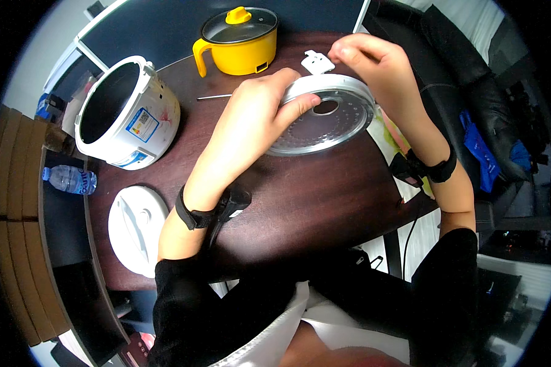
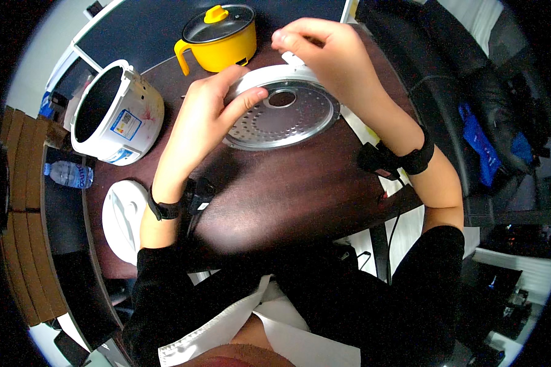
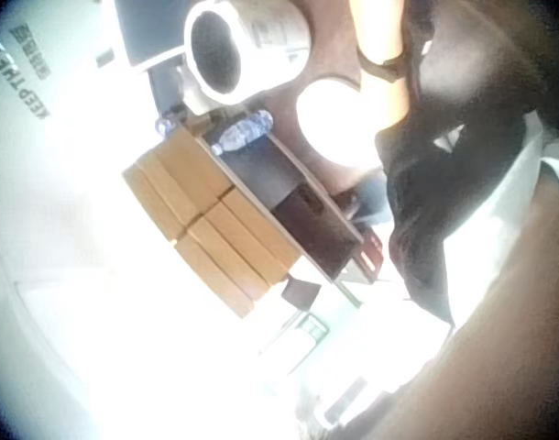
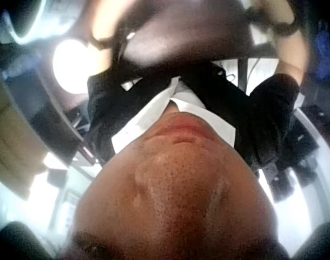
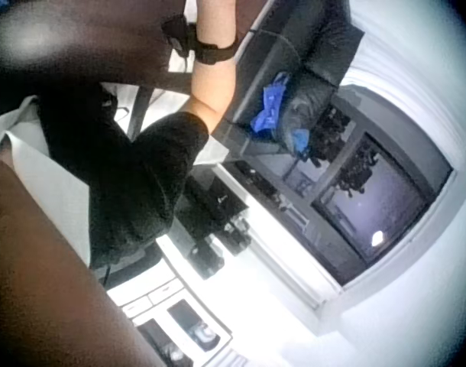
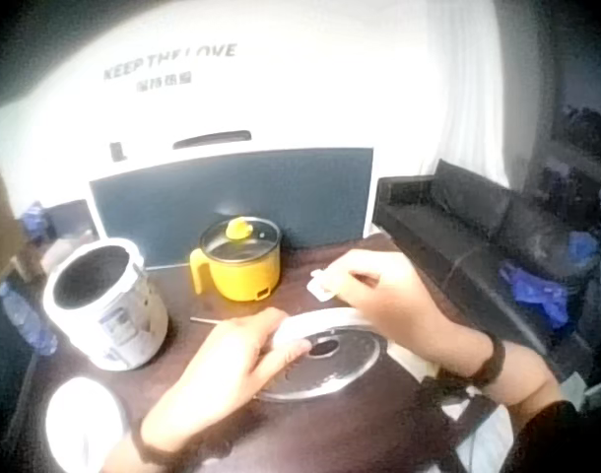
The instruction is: The person manipulates a circular metal steamer tray, repeatedly pressing and prying its rim with fingers and a screwdriver. The person rotates the tray and works on different sections of the rim, occasionally flipping the tray over.
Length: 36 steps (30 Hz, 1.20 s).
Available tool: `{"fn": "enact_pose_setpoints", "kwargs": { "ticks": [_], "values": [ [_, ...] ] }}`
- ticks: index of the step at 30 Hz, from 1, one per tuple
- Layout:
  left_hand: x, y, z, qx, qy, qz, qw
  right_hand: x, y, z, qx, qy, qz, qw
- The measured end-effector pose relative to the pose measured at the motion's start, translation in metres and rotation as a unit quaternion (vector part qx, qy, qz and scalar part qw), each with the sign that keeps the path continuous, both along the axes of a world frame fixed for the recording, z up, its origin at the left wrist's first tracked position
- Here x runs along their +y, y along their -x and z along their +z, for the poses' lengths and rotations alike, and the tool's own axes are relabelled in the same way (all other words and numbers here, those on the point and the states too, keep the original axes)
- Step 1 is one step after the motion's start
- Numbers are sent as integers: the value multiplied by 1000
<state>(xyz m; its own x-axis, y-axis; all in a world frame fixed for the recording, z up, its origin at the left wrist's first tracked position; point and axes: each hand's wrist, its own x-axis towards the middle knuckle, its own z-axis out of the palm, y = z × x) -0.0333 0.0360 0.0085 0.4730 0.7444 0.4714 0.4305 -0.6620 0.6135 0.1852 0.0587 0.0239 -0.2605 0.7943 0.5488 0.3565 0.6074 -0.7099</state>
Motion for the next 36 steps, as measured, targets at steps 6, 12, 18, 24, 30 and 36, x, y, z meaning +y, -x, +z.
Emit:
{"fn": "enact_pose_setpoints", "kwargs": {
  "ticks": [6,12,18,24,30,36],
  "values": [
    [2,1,1,-4,8,3,1000,-6,17,5,-143,-31,55,988],
    [2,1,-4,-25,3,-2,1000,-4,22,-2,-115,2,39,993],
    [5,1,-2,-9,22,19,1000,9,8,7,118,129,13,984],
    [8,1,-3,-25,15,30,999,15,-29,2,80,130,-45,987],
    [17,3,-12,-48,3,38,998,15,-71,-34,135,197,-107,965],
    [21,15,-13,-20,40,95,994,16,-75,-65,170,243,-139,945]
  ]
}}
